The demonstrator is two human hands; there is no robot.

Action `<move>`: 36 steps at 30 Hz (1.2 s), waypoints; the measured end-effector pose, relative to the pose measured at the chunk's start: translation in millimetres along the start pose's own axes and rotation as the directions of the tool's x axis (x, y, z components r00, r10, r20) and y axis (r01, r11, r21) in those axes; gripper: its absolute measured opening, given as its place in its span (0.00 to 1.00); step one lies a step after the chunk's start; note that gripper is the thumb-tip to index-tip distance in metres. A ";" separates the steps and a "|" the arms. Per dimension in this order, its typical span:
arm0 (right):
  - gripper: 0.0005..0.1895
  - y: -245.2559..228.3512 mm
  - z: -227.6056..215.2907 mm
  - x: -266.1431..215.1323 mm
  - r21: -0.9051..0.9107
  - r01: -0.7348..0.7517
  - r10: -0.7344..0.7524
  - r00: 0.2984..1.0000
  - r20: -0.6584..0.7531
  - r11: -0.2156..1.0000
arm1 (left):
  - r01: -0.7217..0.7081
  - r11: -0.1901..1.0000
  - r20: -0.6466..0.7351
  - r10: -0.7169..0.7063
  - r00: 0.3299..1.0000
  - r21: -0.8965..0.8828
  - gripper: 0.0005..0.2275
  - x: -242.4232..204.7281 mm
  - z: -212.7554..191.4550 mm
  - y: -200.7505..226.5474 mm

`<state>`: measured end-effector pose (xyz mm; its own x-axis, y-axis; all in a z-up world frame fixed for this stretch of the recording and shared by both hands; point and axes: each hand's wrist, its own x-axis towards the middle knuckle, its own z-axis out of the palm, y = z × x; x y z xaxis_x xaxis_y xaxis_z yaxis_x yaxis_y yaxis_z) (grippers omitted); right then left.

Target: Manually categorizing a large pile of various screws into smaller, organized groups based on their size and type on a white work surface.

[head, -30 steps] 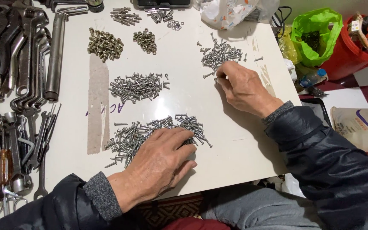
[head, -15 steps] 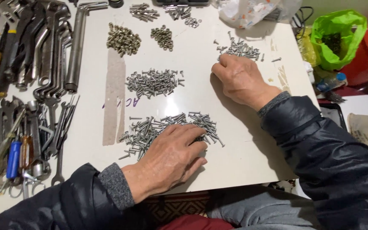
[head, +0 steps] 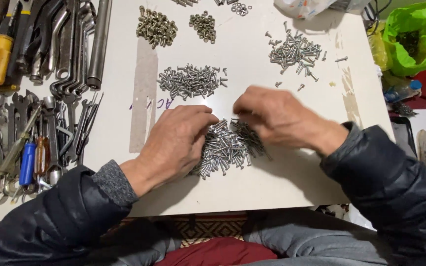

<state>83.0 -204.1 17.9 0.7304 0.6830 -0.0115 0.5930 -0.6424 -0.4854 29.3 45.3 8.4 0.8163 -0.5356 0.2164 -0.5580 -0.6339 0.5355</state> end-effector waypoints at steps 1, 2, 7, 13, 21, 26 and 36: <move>0.08 -4.6 3.4 -1.8 -0.005 -0.004 0.004 1.000 -0.001 1.000 | -0.006 1.000 -0.001 0.006 1.000 -0.003 0.12 -0.4 -0.9 0.0; 0.08 -9.1 6.6 -3.5 0.039 0.080 -0.080 0.997 -0.011 0.996 | 0.019 1.000 0.019 -0.019 1.000 -0.005 0.12 -0.5 -2.0 0.1; 0.12 -3.1 -3.4 -13.8 0.057 0.166 -0.161 0.983 -0.093 0.984 | 0.037 0.999 0.055 -0.036 0.998 -0.009 0.12 -0.8 3.0 0.9; 0.15 62.3 -29.7 -34.8 -0.015 -0.180 0.167 0.939 -0.300 0.984 | 0.055 0.998 0.089 -0.054 0.995 -0.010 0.12 -1.1 3.3 5.5; 0.12 75.7 -30.8 -39.8 -0.206 -0.514 0.474 0.854 -0.215 0.833 | 0.028 0.998 0.111 -0.022 0.994 -0.049 0.13 4.6 1.3 14.7; 0.09 73.7 -30.9 -37.9 -0.160 -0.404 0.362 0.902 -0.236 0.901 | 0.007 0.999 0.140 -0.001 0.990 -0.047 0.12 4.7 0.1 21.2; 0.06 60.2 -16.7 -20.5 0.070 -0.221 0.232 0.916 -0.329 0.973 | -0.044 0.998 0.142 0.048 0.989 -0.035 0.12 3.8 7.9 19.4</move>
<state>109.4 -262.5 3.5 0.9175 0.3622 0.1644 0.3918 -0.7517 -0.5305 20.3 26.6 13.2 0.7590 -0.6392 0.1241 -0.5875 -0.5902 0.5537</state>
